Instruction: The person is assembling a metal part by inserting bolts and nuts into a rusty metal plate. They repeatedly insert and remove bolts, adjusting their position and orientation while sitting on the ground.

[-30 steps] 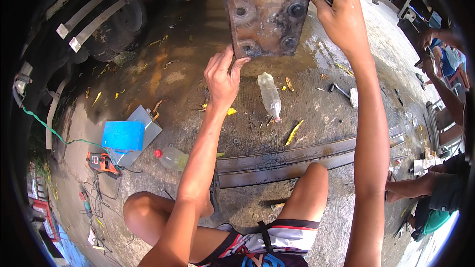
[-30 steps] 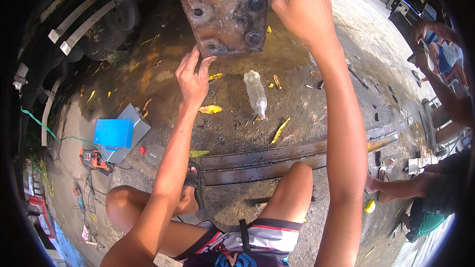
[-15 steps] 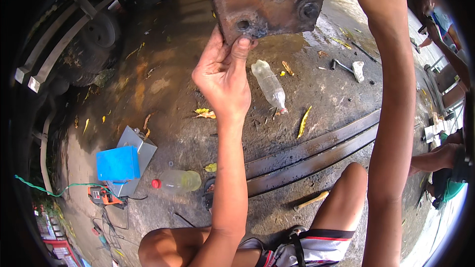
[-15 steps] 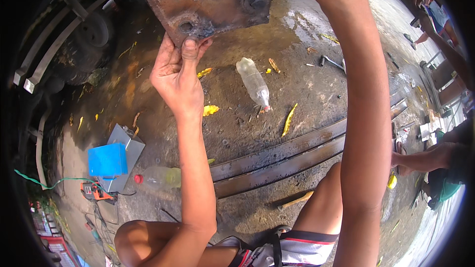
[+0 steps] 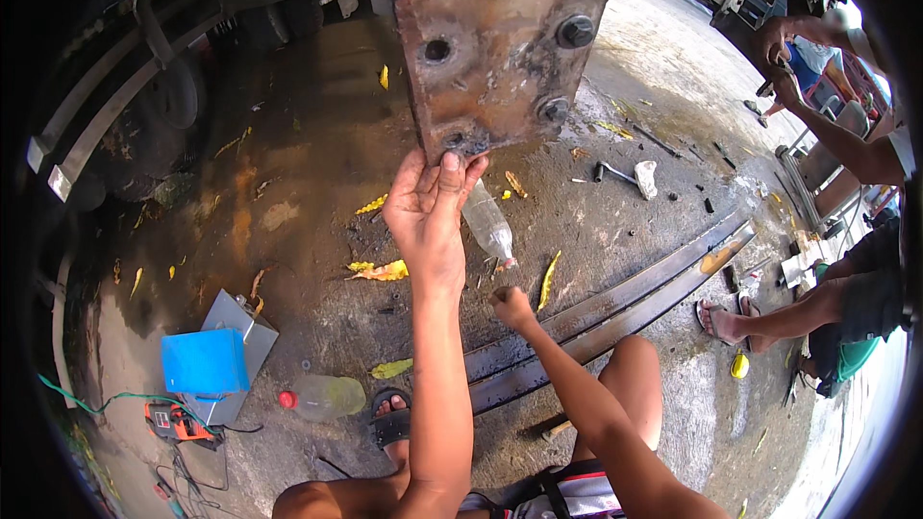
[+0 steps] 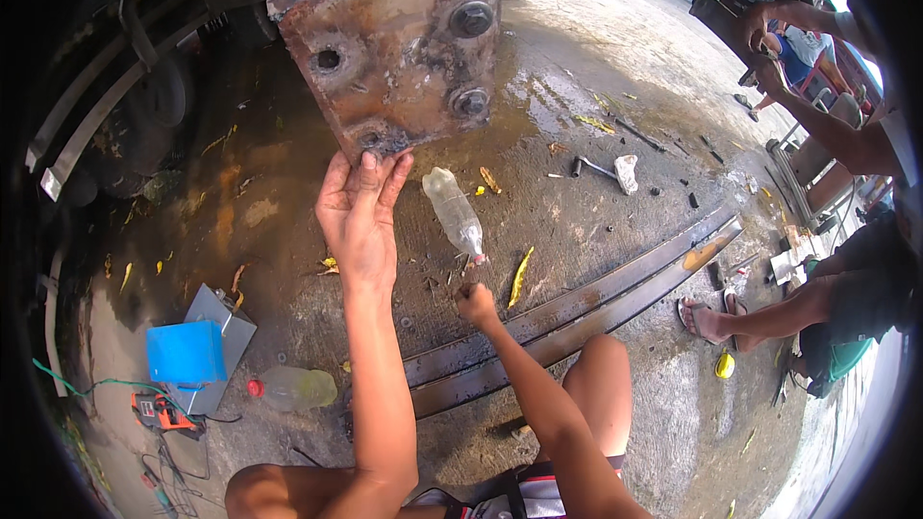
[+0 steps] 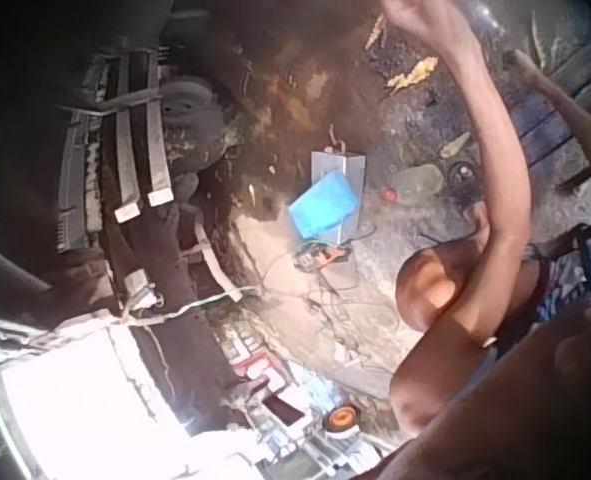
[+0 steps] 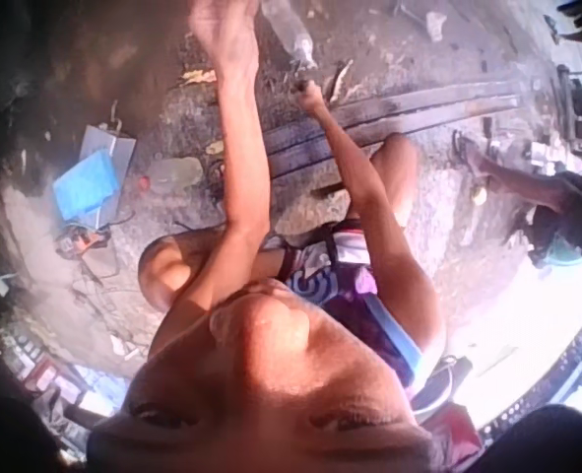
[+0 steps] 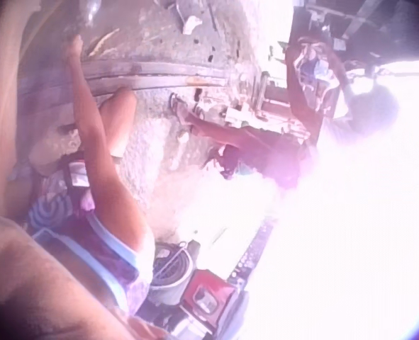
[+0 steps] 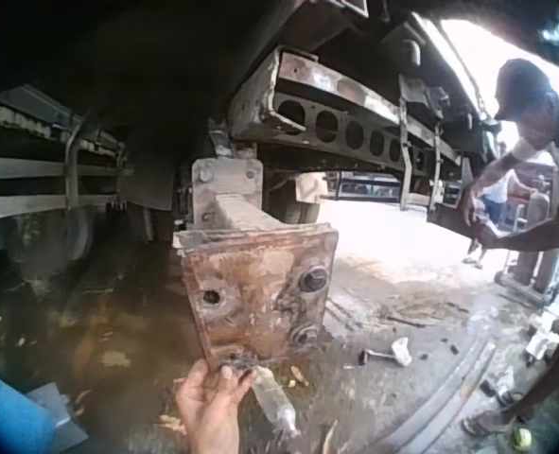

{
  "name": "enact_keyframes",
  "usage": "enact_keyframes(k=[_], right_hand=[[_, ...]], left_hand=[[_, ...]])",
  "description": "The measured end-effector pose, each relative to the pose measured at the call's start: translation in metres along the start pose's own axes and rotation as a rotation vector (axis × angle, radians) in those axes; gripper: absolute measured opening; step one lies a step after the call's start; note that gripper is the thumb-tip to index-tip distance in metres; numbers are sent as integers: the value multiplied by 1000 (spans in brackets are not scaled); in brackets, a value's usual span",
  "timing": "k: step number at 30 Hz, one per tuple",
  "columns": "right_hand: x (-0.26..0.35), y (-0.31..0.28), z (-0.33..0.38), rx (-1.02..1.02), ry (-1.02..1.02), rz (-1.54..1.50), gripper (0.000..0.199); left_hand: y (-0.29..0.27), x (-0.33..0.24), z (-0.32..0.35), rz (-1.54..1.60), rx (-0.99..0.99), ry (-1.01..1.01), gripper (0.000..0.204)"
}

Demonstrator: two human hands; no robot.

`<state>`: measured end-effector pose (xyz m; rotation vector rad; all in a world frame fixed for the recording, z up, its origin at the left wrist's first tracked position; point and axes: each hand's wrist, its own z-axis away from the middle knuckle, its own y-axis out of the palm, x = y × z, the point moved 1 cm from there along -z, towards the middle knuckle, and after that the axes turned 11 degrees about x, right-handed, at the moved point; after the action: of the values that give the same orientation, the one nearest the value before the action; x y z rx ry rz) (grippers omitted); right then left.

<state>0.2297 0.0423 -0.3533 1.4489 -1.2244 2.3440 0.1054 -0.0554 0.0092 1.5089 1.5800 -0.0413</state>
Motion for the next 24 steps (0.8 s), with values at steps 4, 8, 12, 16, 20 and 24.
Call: enact_keyframes(k=[4,8,12,16,20,24], right_hand=[[7,84,-7,279,102,384,26],[-9,93,-8,390,-137,480,26],[65,57,33,-208,-224,246,33],[202,-91,66,-418,-373,-291,22],[307,-204,105,-561,-636,-362,19],[370,-233,123,-604,-656,-132,20]], left_hand=[[-5,-18,8,126,3,-26,29],[10,0,-7,362,133,-37,26],[-5,30,-20,510,197,-117,28],[20,15,-32,266,35,-213,35],[39,15,-31,98,-72,-261,42],[34,10,-32,123,-39,-211,43]])
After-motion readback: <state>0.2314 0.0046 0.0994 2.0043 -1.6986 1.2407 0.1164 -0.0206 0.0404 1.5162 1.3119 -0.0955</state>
